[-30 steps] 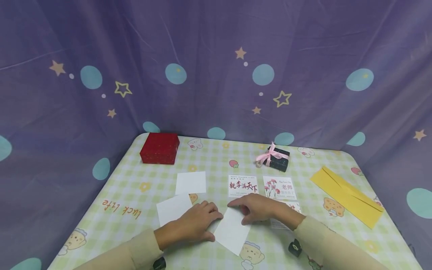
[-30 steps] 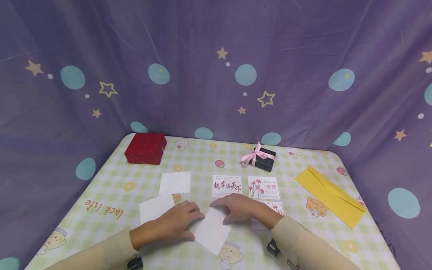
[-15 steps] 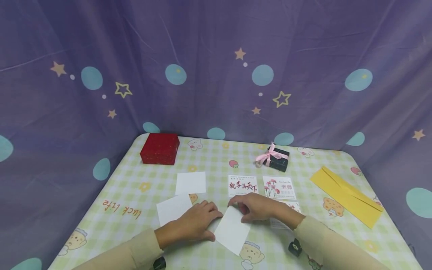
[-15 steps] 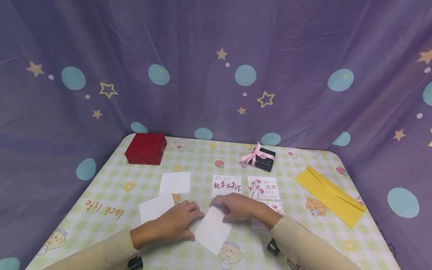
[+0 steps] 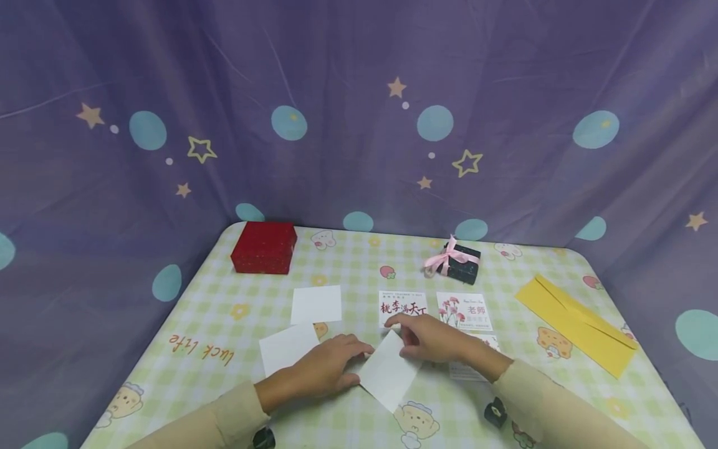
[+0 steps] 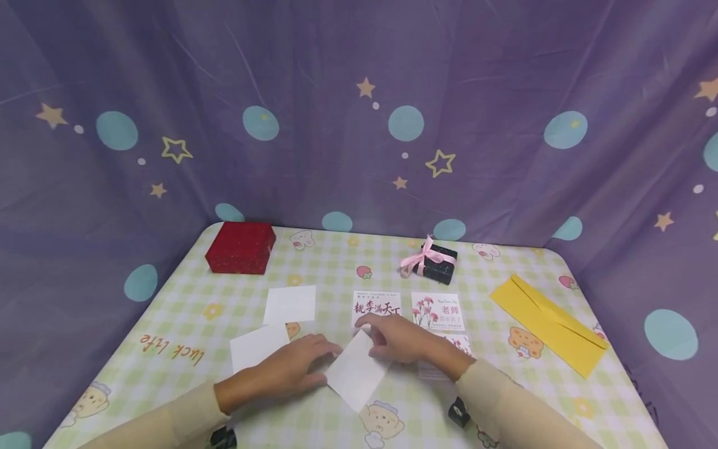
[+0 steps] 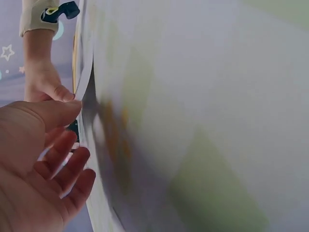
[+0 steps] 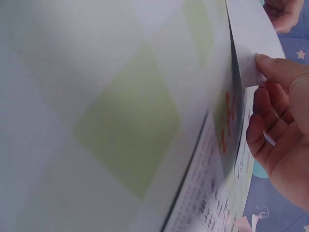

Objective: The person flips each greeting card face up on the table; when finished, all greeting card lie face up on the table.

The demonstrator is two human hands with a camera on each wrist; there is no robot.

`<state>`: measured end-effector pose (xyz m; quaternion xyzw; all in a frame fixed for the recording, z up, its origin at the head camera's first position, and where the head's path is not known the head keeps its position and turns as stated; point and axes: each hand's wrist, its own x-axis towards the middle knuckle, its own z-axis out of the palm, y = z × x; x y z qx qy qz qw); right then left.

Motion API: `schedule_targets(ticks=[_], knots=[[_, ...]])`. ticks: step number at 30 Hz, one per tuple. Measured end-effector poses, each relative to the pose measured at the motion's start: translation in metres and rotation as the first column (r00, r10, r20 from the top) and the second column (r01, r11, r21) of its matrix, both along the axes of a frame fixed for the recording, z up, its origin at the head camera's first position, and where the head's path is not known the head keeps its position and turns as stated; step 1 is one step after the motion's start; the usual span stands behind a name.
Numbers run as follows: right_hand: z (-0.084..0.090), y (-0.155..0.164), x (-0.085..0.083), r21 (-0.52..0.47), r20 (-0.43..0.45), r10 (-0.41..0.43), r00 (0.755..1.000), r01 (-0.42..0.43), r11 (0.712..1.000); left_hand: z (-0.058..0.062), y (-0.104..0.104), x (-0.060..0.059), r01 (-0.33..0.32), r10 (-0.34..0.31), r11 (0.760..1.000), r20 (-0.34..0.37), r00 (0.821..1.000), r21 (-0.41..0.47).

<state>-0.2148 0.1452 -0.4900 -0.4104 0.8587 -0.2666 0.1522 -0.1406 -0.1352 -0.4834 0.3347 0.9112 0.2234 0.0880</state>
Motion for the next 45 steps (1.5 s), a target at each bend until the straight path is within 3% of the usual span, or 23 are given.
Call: schedule_targets(ticks=[6, 12, 15, 22, 25, 28, 33, 38, 45], knots=[[0.007, 0.008, 0.000, -0.069, -0.006, -0.028, 1.000, 0.027, 0.997, 0.009, -0.002, -0.003, 0.022, -0.031, 0.993, 0.079, 0.996, 0.119], [0.018, 0.015, -0.001, -0.252, 0.016, -0.036, 0.999, 0.039, 0.967, 0.019, -0.008, -0.009, 0.084, -0.095, 0.973, 0.041, 0.995, 0.217], [0.022, 0.018, -0.003, -0.322, 0.047, -0.033, 0.998, 0.046, 0.946, 0.025, -0.009, -0.011, 0.069, -0.074, 0.967, 0.011, 0.997, 0.246], [0.028, 0.028, -0.004, -0.446, 0.166, 0.048, 0.985, 0.031, 0.894, 0.031, -0.009, -0.018, 0.003, -0.019, 0.957, 0.053, 0.998, 0.291], [0.026, 0.031, -0.002, -0.451, 0.176, 0.006, 0.984, 0.076, 0.889, 0.029, -0.007, -0.020, -0.026, 0.019, 0.953, 0.027, 0.999, 0.303], [0.022, 0.030, 0.001, -0.420, 0.172, -0.092, 0.981, 0.157, 0.894, 0.027, -0.004, -0.021, -0.061, 0.064, 0.946, 0.000, 0.998, 0.319], [0.016, 0.027, 0.006, -0.363, 0.146, -0.186, 0.972, 0.227, 0.904, 0.022, 0.002, -0.023, -0.088, 0.096, 0.943, -0.009, 0.995, 0.319], [0.012, 0.030, 0.009, -0.309, 0.130, -0.221, 0.967, 0.251, 0.917, 0.015, 0.006, -0.023, -0.087, 0.086, 0.955, 0.017, 0.996, 0.282], [0.008, 0.039, 0.010, -0.266, 0.077, -0.179, 0.981, 0.193, 0.945, 0.010, 0.012, -0.020, -0.054, 0.030, 0.969, 0.103, 0.994, 0.240]])
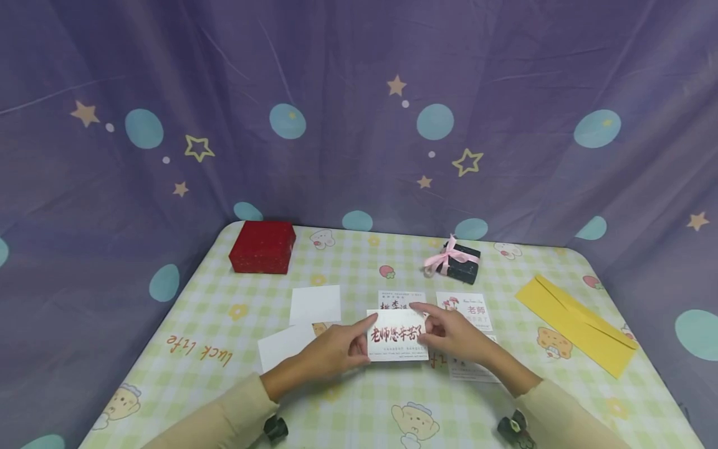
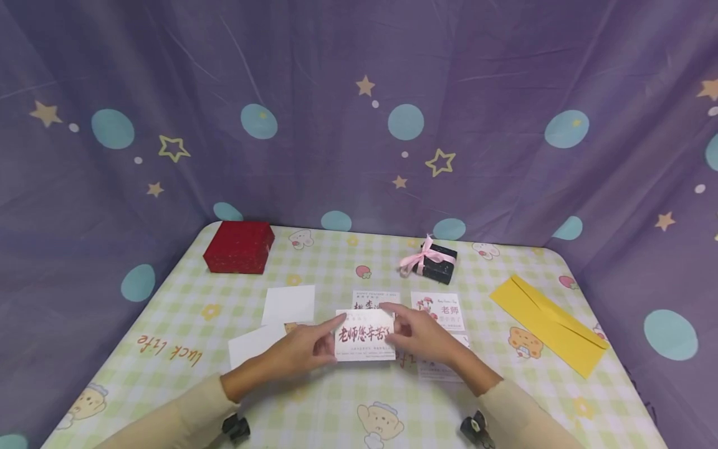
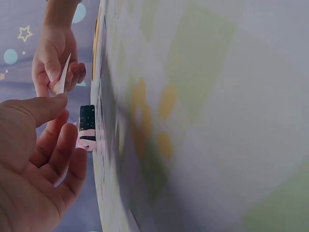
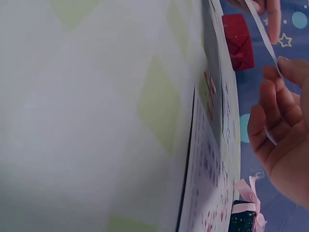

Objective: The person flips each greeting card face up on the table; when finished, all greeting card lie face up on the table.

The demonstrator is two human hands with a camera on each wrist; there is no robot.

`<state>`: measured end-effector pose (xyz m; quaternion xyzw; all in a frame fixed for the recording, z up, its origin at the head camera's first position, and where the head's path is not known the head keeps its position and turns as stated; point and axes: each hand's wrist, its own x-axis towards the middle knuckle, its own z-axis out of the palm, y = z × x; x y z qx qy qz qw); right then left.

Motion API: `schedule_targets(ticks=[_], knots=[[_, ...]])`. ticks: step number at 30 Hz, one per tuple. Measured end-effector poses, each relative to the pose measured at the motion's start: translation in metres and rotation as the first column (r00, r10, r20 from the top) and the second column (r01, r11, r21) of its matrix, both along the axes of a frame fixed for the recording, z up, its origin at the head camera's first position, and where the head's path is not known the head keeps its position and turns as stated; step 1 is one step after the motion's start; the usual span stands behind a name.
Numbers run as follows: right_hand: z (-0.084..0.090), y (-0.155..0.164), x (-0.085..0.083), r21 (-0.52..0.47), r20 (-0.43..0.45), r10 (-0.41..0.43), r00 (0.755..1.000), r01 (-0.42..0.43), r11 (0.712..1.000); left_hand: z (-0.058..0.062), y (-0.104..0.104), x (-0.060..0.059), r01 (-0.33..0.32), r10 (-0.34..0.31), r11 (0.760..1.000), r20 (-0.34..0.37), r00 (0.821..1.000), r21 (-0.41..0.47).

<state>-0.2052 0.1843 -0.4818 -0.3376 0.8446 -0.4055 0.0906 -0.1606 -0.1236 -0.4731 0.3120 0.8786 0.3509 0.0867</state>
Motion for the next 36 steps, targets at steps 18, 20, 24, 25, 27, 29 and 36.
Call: schedule_targets(ticks=[18, 20, 24, 25, 27, 29, 36], knots=[[-0.006, 0.019, 0.009, 0.149, 0.064, 0.050, 0.997, -0.059, 0.987, -0.011, 0.017, -0.001, 0.133, -0.125, 0.983, 0.071, 0.990, -0.129], [-0.007, 0.020, 0.010, 0.164, 0.070, 0.051, 0.996, -0.062, 0.985, -0.013, 0.018, -0.001, 0.136, -0.128, 0.980, 0.061, 0.990, -0.144], [-0.008, 0.019, 0.010, 0.197, 0.093, 0.046, 0.995, -0.063, 0.978, -0.016, 0.020, -0.001, 0.138, -0.132, 0.979, 0.046, 0.990, -0.152], [-0.008, 0.019, 0.009, 0.210, 0.097, 0.042, 0.994, -0.062, 0.976, -0.016, 0.020, -0.001, 0.139, -0.133, 0.979, 0.045, 0.990, -0.151], [-0.008, 0.018, 0.009, 0.232, 0.102, 0.037, 0.994, -0.060, 0.971, -0.017, 0.020, -0.001, 0.140, -0.135, 0.978, 0.044, 0.990, -0.152], [-0.009, 0.017, 0.009, 0.251, 0.099, 0.031, 0.995, -0.055, 0.966, -0.017, 0.020, -0.001, 0.143, -0.138, 0.977, 0.042, 0.990, -0.156], [-0.007, 0.015, 0.010, 0.253, 0.114, 0.023, 0.993, -0.052, 0.966, -0.016, 0.021, -0.002, 0.156, -0.152, 0.969, 0.038, 0.988, -0.190]])
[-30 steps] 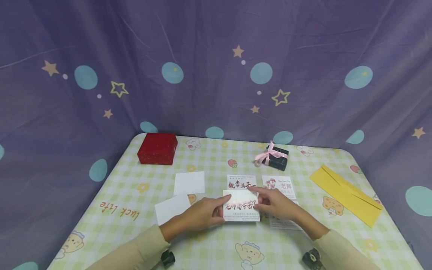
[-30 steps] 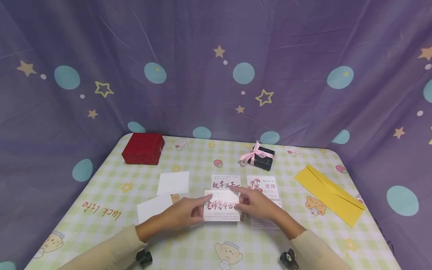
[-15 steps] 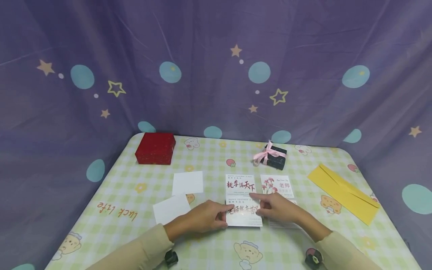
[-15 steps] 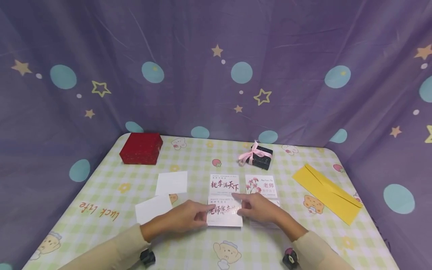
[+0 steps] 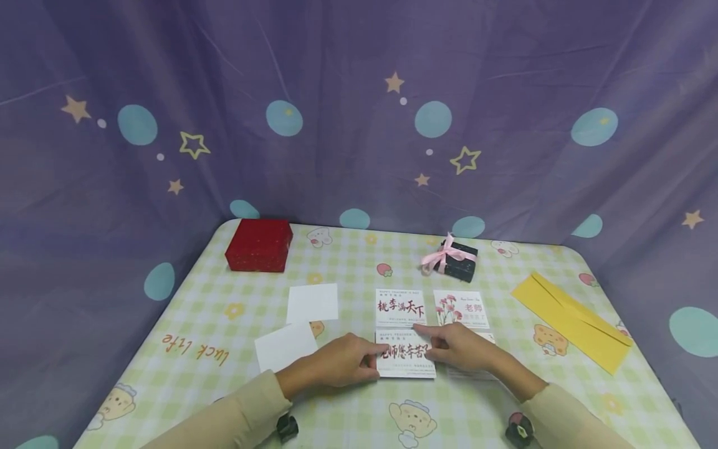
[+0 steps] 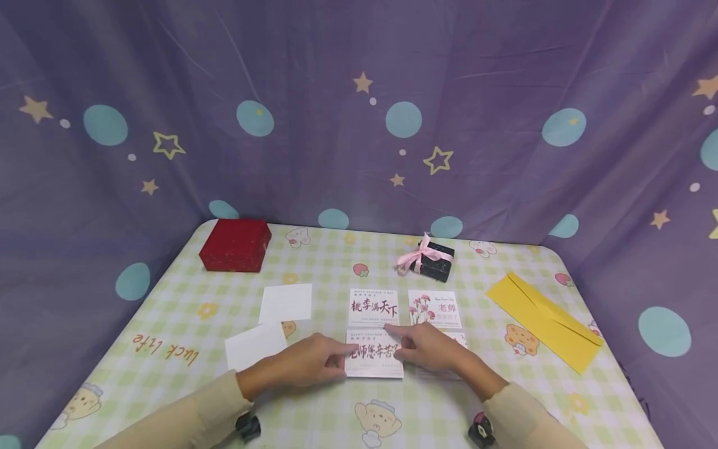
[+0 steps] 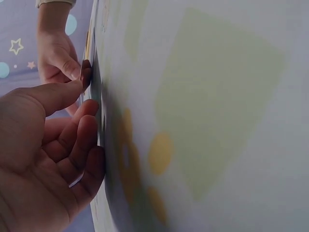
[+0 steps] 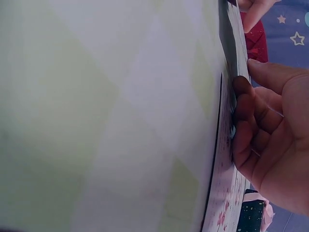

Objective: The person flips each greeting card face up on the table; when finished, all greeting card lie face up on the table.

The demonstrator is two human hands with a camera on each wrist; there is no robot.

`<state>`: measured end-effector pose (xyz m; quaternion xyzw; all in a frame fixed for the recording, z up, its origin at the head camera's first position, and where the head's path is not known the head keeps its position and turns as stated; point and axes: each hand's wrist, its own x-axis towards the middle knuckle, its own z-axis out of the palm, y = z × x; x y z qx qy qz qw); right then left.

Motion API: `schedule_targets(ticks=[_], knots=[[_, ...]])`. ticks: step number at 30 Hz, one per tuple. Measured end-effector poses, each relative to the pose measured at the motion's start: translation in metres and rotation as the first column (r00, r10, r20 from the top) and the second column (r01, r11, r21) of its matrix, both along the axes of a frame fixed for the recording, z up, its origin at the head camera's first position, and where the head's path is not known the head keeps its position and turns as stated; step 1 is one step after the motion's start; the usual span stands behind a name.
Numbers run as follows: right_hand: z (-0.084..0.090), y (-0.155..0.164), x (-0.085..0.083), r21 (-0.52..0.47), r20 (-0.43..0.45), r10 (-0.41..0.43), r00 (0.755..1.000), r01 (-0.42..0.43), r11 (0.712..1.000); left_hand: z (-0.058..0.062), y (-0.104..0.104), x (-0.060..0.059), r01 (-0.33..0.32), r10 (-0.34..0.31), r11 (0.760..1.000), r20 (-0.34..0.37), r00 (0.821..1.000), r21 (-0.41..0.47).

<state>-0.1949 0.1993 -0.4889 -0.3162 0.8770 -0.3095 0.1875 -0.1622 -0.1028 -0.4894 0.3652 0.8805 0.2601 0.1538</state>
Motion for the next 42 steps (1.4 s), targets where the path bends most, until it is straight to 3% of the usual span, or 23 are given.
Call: schedule_targets(ticks=[26, 42], knots=[[-0.0014, -0.0034, 0.0003, 0.028, 0.013, -0.026, 1.000, 0.026, 0.999, 0.0083, 0.0067, -0.0004, -0.001, 0.001, 0.989, -0.002, 1.000, -0.148], [-0.0011, -0.0040, -0.0028, 0.010, 0.015, -0.001, 1.000, 0.001, 1.000, 0.0074, 0.0050, -0.0023, 0.021, -0.022, 0.988, -0.008, 1.000, -0.150]])
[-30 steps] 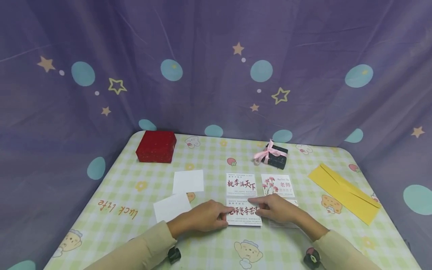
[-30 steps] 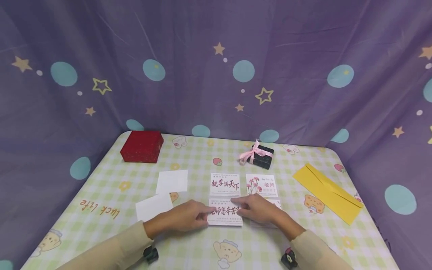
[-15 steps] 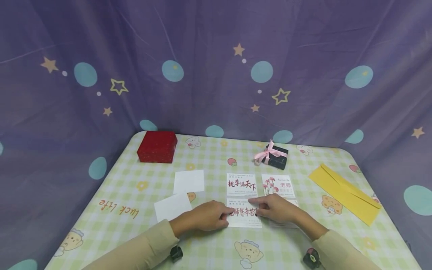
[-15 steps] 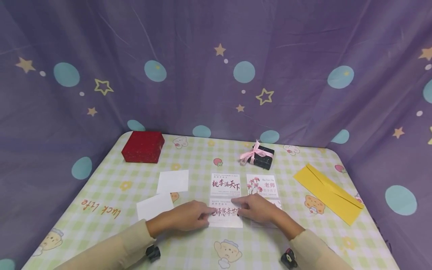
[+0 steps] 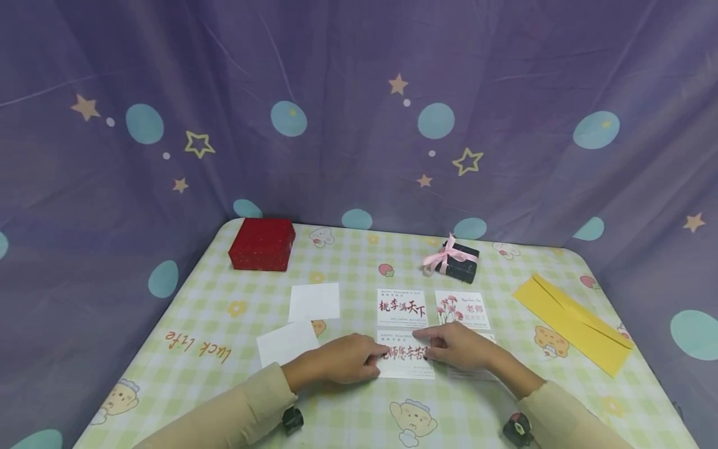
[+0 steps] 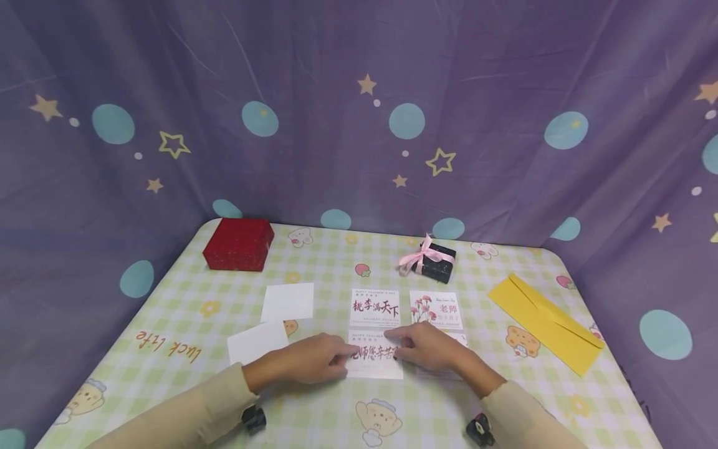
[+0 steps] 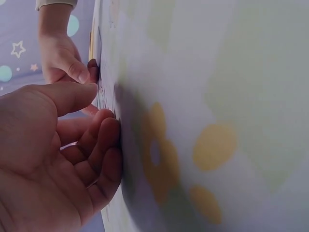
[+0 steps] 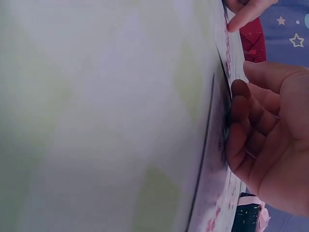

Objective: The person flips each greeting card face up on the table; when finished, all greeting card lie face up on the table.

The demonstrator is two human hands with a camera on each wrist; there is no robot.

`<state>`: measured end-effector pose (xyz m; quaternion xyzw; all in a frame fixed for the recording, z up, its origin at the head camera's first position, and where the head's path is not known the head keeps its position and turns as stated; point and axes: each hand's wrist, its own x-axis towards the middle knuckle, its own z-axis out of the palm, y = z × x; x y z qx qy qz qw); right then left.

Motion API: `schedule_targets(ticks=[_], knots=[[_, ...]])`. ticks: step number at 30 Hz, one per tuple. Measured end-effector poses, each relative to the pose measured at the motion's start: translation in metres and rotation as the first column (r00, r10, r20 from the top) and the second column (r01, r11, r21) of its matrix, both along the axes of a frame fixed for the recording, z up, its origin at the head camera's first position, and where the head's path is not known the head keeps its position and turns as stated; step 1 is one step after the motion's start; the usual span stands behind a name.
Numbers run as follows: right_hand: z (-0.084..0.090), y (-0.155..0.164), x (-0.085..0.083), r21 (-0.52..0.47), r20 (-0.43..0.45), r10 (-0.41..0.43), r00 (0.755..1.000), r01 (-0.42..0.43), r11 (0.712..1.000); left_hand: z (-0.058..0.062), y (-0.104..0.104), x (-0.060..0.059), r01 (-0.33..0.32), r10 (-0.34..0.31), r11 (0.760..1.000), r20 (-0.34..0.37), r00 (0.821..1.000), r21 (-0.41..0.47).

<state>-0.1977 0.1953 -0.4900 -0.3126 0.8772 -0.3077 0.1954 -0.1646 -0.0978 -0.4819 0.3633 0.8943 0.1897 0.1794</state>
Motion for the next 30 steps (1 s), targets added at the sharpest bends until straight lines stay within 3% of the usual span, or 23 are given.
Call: schedule_targets(ticks=[5, 16, 23, 30], knots=[[0.008, -0.004, -0.006, 0.004, -0.051, 0.016, 0.999, -0.016, 1.000, 0.006, -0.007, -0.002, -0.009, 0.009, 0.999, -0.007, 1.000, 0.051], [0.025, -0.028, -0.028, -0.033, -0.186, 0.089, 0.979, -0.096, 0.995, 0.037, -0.047, -0.020, -0.150, 0.152, 0.983, -0.010, 0.988, 0.106], [0.023, -0.063, -0.041, -0.056, -0.204, 0.104, 0.973, -0.118, 0.991, 0.048, -0.090, -0.038, -0.267, 0.270, 0.961, -0.038, 0.962, 0.072], [0.017, -0.110, -0.063, -0.090, -0.202, 0.105, 0.974, -0.126, 0.988, 0.042, -0.134, -0.055, -0.393, 0.397, 0.917, -0.052, 0.916, 0.069]])
